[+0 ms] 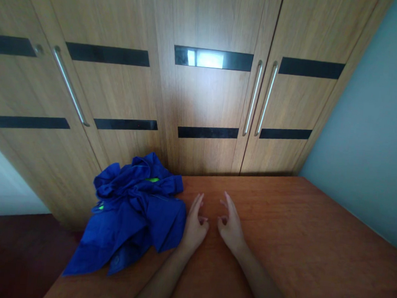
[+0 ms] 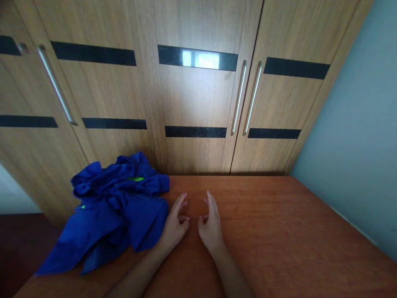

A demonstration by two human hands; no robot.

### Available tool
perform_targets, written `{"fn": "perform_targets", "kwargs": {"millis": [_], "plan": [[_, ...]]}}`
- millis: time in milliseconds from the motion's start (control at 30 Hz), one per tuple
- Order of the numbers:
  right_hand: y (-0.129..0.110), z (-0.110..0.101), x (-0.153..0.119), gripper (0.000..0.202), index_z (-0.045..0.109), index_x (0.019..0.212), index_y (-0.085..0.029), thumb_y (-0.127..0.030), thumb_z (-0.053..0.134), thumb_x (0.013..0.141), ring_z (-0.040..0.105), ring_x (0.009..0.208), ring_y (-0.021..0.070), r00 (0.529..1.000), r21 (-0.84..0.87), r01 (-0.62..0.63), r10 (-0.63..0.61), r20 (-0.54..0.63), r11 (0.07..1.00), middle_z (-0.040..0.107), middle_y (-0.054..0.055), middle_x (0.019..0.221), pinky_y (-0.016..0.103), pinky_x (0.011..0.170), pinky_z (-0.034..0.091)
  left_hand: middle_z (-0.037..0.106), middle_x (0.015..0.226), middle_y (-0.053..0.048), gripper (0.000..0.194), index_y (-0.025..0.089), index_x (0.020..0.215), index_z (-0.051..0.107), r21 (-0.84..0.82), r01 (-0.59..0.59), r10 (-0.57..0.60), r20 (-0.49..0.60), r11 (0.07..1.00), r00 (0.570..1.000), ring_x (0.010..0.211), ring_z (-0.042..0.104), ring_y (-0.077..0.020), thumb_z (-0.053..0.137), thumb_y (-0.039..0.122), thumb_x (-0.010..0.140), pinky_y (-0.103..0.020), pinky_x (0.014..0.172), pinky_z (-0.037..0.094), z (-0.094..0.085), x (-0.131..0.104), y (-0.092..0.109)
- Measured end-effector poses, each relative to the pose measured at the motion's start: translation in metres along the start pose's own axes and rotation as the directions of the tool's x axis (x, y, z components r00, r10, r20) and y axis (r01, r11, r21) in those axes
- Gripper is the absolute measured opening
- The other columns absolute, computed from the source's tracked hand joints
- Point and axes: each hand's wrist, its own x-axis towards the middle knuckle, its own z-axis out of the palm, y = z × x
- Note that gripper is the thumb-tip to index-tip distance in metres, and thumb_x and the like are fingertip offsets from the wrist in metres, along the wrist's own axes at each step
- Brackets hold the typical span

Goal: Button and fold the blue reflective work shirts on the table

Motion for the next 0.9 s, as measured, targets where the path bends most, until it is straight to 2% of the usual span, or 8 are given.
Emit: {"fn": "perform_targets", "kwargs": {"millis": [100,233,333,433,500,600,800,900], "plan": [[0.002,0.000,-0.001,0.091,0.019,0.150,-0.030,-0.003,0.043,0.067,0.028,0.141,0.0204,1.000,0.016,0.010,-0.010,0.003,1.000,0.024,0.004,0.155,0.041,0.106,0.043,0.031,0.154,-0.005,0.094,0.028,0.145,0.036,-0.032,-0.004,0.004,-0.003,0.999,1.000,0.140,0.031,-0.0252,0.044,-0.005,0.057,-0.037,0.100,0.047,0.000,0.000,-0.004],[0.001,0.000,-0.002,0.090,0.016,0.151,-0.028,-0.003,0.042,0.068,0.023,0.143,0.0187,0.999,0.020,-0.015,0.015,0.034,1.000,0.022,0.005,0.156,0.044,0.111,0.036,0.031,0.155,-0.006,0.096,0.026,0.146,0.034,-0.037,0.015,-0.015,-0.001,0.999,1.000,0.143,0.026,-0.0237,0.046,-0.006,0.056,-0.041,0.113,0.032,0.000,0.000,-0.008],[-0.002,0.000,-0.002,0.082,0.018,0.150,-0.028,-0.010,0.049,0.076,0.029,0.141,0.0216,0.999,0.013,-0.036,0.035,0.027,0.999,0.027,0.008,0.155,0.046,0.107,0.040,0.032,0.154,-0.009,0.085,0.024,0.146,0.034,-0.031,0.054,-0.054,0.006,0.998,0.999,0.141,0.030,-0.0250,0.055,0.001,0.067,-0.044,0.114,0.029,0.001,0.001,-0.005],[-0.005,0.000,-0.001,0.071,0.022,0.149,-0.025,-0.028,0.056,0.086,0.042,0.132,0.0247,0.996,0.001,-0.084,0.084,0.000,0.996,0.039,0.013,0.147,0.046,0.102,0.044,0.037,0.152,-0.013,0.069,0.022,0.144,0.036,-0.052,0.094,-0.094,0.001,0.994,0.996,0.139,0.034,-0.0269,0.063,0.024,0.081,-0.048,0.114,0.028,0.002,0.001,0.001],[-0.008,-0.001,0.000,0.064,0.025,0.147,-0.022,-0.038,0.051,0.091,0.048,0.127,0.0238,0.993,-0.008,-0.120,0.120,-0.018,0.993,0.048,0.015,0.139,0.045,0.103,0.043,0.038,0.151,-0.014,0.061,0.020,0.142,0.039,-0.084,0.107,-0.108,0.003,0.991,0.994,0.139,0.036,-0.0265,0.059,0.038,0.087,-0.048,0.114,0.027,0.002,0.000,0.005],[-0.011,-0.002,0.000,0.058,0.028,0.146,-0.021,-0.044,0.042,0.096,0.051,0.125,0.0220,0.990,-0.022,-0.139,0.138,-0.027,0.990,0.054,0.014,0.133,0.043,0.106,0.041,0.039,0.150,-0.015,0.058,0.019,0.140,0.041,-0.102,0.094,-0.093,0.021,0.990,0.995,0.138,0.037,-0.0253,0.049,0.049,0.091,-0.046,0.115,0.027,0.001,-0.001,0.009],[-0.016,-0.003,0.000,0.058,0.029,0.146,-0.020,-0.044,0.042,0.095,0.054,0.122,0.0214,0.990,-0.040,-0.138,0.137,-0.013,0.990,0.057,0.013,0.130,0.040,0.103,0.043,0.038,0.150,-0.017,0.060,0.017,0.140,0.040,-0.083,0.109,-0.108,0.015,0.991,0.994,0.138,0.038,-0.0249,0.049,0.049,0.091,-0.044,0.113,0.030,0.002,0.000,0.007],[-0.016,-0.003,0.001,0.048,0.044,0.136,-0.020,-0.041,0.047,0.093,0.064,0.104,0.0215,0.992,-0.079,-0.126,0.127,-0.001,0.989,0.065,0.011,0.114,0.037,0.091,0.050,0.051,0.139,-0.016,0.046,0.017,0.130,0.050,-0.005,0.102,-0.102,-0.014,0.995,0.995,0.127,0.051,-0.0247,0.052,0.040,0.089,-0.040,0.103,0.042,0.003,0.002,0.005]]}}
